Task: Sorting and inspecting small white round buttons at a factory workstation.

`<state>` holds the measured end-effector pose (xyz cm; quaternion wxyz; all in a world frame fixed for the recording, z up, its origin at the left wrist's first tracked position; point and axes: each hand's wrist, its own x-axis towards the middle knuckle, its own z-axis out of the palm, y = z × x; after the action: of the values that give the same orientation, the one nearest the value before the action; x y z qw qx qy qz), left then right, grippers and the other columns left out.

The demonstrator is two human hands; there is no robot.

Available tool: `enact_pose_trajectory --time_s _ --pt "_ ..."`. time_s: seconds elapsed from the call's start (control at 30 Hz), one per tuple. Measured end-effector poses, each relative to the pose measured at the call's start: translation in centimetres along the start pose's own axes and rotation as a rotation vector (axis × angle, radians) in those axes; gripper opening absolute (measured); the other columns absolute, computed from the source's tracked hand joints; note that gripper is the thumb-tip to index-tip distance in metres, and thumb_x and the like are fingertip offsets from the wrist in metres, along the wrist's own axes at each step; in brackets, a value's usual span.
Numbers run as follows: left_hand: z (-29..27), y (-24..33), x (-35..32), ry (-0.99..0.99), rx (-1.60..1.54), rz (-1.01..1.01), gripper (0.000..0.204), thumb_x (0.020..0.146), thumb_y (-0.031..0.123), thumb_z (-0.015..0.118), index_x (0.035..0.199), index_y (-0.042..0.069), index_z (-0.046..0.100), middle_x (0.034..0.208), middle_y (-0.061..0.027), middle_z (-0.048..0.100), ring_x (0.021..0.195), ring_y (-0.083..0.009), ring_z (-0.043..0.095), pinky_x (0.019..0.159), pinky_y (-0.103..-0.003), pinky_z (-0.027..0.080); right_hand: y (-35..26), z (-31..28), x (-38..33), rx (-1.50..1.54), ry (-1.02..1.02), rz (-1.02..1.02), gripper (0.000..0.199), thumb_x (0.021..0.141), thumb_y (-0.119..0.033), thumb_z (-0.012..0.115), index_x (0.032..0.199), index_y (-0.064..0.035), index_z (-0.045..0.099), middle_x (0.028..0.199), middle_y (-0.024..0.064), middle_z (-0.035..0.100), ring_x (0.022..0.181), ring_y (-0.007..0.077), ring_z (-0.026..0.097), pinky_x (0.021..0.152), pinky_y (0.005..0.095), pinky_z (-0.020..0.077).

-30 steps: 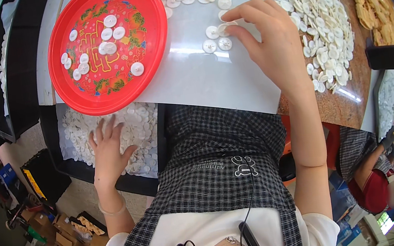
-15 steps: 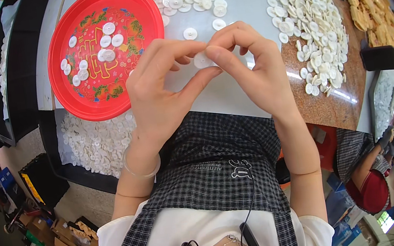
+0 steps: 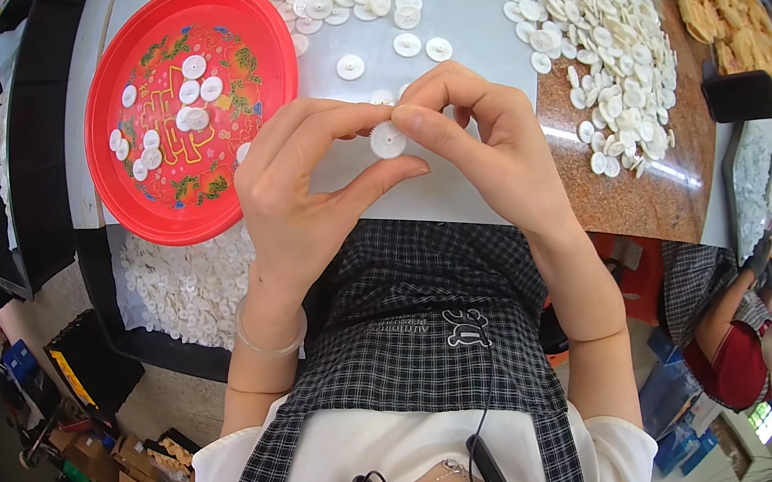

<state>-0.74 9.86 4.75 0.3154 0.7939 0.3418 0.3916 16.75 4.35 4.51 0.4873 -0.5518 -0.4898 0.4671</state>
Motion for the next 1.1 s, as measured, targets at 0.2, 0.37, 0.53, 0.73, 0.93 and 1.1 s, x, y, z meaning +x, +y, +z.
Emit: enact_pose_trajectory --time_s 0.2,0.37,0.53,0.73,0.93,1.1 --pt "-0.2 0.2 -0.2 -0.001 -0.019 -0.008 0.034 0.062 0.016 0.090 0.090 0.005 0.073 0.083 -0.0040 0.069 0.074 -0.0174 0.065 0.063 -0.028 0.051 -0.3 0.2 -0.3 -0.016 -0.001 -0.006 0.012 0.092 -0.015 0.067 0.088 -0.0045 0.070 0.088 -0.0031 0.065 0.078 0.0049 0.050 0.069 0.0222 0.0346" --pt "-4.9 2.0 -0.4 -0.150 0.072 -0.115 0.037 0.061 0.017 0.090 0.090 0.004 0.072 0.083 -0.0045 0.068 0.075 -0.0194 0.064 0.064 -0.029 0.050 0.2 -1.4 0.1 -0.220 0.092 -0.097 0.012 0.091 -0.016 0.068 0.090 -0.0044 0.070 0.090 -0.0035 0.068 0.080 0.0051 0.053 0.069 0.0225 0.0352" --pt "-11.7 2.0 -0.9 -0.566 0.289 -0.112 0.046 0.060 0.018 0.089 0.100 0.003 0.070 0.096 -0.0076 0.066 0.085 -0.0213 0.064 0.073 -0.031 0.049 0.6 -3.3 0.5 -0.640 0.132 -0.288 0.011 0.084 -0.012 0.074 0.094 -0.0075 0.071 0.089 0.0005 0.067 0.076 0.0124 0.058 0.069 0.0263 0.0421" --pt "-4.9 1.7 -0.9 -0.362 -0.068 -0.282 0.046 0.072 0.012 0.081 0.115 0.003 0.065 0.112 -0.0113 0.063 0.101 -0.0255 0.062 0.082 -0.035 0.050 2.2 -1.9 0.8 -0.906 0.135 -0.407 0.017 0.079 -0.008 0.076 0.095 -0.0061 0.069 0.092 0.0060 0.064 0.082 0.0183 0.063 0.069 0.0312 0.0512" --pt "2.7 -2.0 -0.9 -0.141 0.203 -0.070 0.040 0.079 -0.001 0.072 0.117 0.005 0.063 0.110 -0.0082 0.062 0.091 -0.0213 0.062 0.070 -0.030 0.051 1.5 -1.1 0.4 -0.649 0.074 -0.254 0.017 0.078 -0.005 0.075 0.090 -0.0034 0.063 0.089 0.0051 0.065 0.076 0.0173 0.064 0.061 0.0269 0.0505" --pt "2.7 -1.2 -0.6 -0.187 0.299 -0.075 0.035 0.081 -0.002 0.069 0.114 0.006 0.063 0.101 -0.0097 0.058 0.082 -0.0218 0.059 0.068 -0.031 0.051 2.5 -1.5 -0.3 -0.602 0.104 -0.307 0.015 0.078 0.004 0.070 0.089 -0.0028 0.062 0.090 0.0038 0.067 0.079 0.0153 0.066 0.059 0.0242 0.0511"
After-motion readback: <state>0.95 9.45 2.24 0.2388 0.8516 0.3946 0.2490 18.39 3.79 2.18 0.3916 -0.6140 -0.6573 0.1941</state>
